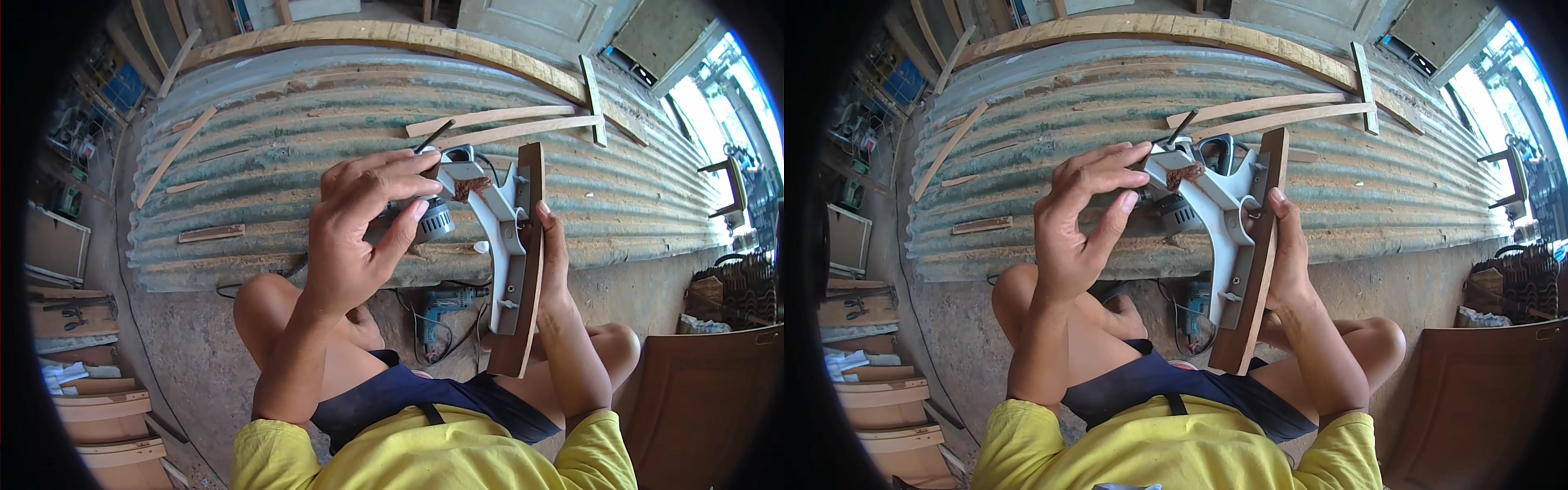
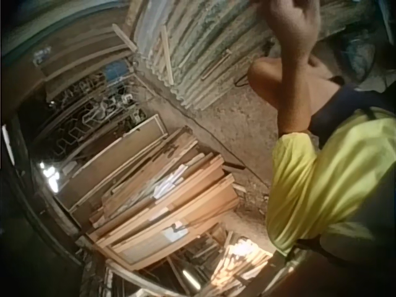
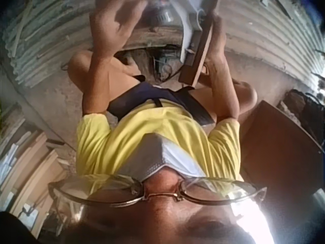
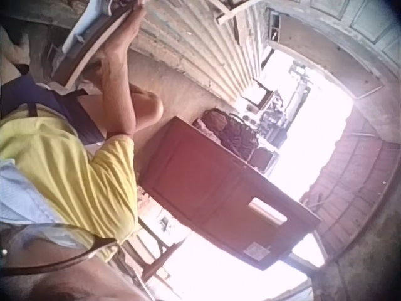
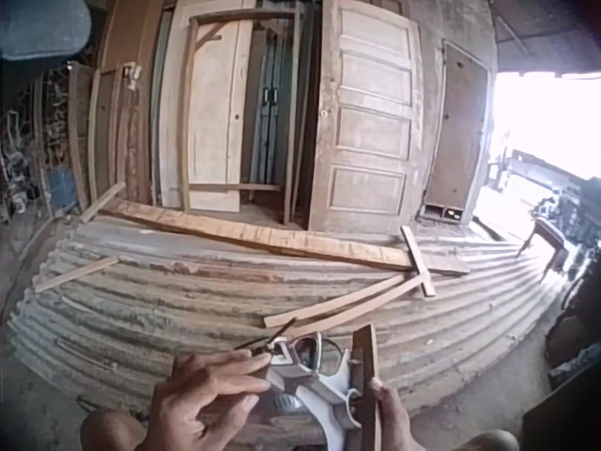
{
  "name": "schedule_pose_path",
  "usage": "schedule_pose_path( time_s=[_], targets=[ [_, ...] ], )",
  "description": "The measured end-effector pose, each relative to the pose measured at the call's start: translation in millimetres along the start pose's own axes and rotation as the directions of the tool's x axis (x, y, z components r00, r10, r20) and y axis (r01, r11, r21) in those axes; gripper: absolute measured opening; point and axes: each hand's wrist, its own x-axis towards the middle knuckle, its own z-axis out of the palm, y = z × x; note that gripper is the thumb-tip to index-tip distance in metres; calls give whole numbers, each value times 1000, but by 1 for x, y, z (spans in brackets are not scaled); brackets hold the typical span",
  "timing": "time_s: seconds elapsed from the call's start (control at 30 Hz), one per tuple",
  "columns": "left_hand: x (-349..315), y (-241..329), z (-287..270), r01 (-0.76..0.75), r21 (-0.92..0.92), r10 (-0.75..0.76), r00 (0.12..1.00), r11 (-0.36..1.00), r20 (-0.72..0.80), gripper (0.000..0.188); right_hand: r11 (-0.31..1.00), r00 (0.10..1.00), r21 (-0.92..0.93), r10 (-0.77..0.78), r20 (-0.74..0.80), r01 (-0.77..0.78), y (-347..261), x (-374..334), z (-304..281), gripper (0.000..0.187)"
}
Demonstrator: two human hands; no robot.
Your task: The person applies adhesive from a bottle onto a small wooden component and joins it to a larger wooden frame piece by hand.
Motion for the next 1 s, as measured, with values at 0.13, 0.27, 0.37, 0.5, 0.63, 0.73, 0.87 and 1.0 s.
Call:
schedule_pose_path(
  time_s=[0.13,0.27,0.37,0.5,0.63,0.73,0.87,1.0],
  targets=[
    [-2,-5,13,87,-324,-142,979,942,-148,24,999,1000,45,10,30,-11,-12,-15,36,68],
    [0,-9,16,62,-383,-139,975,922,-175,24,1000,995,30,-3,100,0,-18,-22,51,70],
    [0,-11,17,68,-423,-150,975,904,-163,21,998,999,46,30,13,-31,-13,-22,47,71],
    [-1,-8,21,122,-580,-250,957,805,-145,18,999,999,28,37,31,-38,2,-8,12,60],
    [-4,-5,23,171,-616,-305,945,769,-119,16,999,998,0,45,32,-45,5,-6,9,71],
    [-4,-7,23,137,-643,-254,963,753,-93,16,999,999,8,31,27,-31,6,-5,7,73],
    [-4,-8,24,108,-622,-236,964,775,-126,19,991,991,68,105,85,-111,-2,-12,15,66],
    [2,-6,21,32,-103,-46,990,994,-136,38,926,946,220,274,171,-308,-5,-17,21,56]
  ],
)
